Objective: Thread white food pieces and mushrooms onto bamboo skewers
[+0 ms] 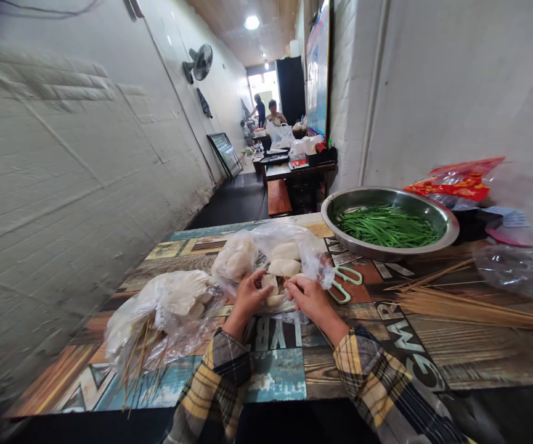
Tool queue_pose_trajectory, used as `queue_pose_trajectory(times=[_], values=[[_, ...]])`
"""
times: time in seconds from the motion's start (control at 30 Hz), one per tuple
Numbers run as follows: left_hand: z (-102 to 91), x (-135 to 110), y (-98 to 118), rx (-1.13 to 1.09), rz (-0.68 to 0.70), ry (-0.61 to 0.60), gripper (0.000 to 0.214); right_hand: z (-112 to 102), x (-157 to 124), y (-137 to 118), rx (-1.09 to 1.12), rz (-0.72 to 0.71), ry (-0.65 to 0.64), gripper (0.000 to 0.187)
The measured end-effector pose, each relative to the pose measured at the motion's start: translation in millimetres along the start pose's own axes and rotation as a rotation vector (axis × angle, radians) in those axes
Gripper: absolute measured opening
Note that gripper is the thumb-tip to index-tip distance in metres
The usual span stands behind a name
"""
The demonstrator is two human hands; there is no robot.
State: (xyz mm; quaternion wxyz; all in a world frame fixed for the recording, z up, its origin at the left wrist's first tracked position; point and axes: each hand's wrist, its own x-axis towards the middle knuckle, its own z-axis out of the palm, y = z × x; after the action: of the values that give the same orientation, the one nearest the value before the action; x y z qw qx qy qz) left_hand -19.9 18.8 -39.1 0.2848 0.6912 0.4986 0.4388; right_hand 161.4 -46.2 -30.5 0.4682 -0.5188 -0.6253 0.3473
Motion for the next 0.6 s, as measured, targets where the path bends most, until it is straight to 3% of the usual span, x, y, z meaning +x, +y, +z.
queue_pose_trajectory(times=[0.27, 0.4, 0.53, 0.6], values=[[-4.4, -5, 7, -0.047, 0.031, -0.03, 0.026, 1, 0, -5, 0.037, 0.018, -0.013, 0.031], [-5.3, -5, 13, -0.397, -0.088, -0.076, 0.031, 2, -1, -10, 0.065, 0.047, 0.0, 0.033], [-11.0, -5, 23, -0.873, -0.251, -0.014, 0.05, 1, -3, -17, 0.15, 0.071, 0.037, 0.037], [-13.7, -6, 27, -1.003, -0.296, -0.027, 0.05, 1, -2, -20, 0.195, 0.076, 0.061, 0.04]])
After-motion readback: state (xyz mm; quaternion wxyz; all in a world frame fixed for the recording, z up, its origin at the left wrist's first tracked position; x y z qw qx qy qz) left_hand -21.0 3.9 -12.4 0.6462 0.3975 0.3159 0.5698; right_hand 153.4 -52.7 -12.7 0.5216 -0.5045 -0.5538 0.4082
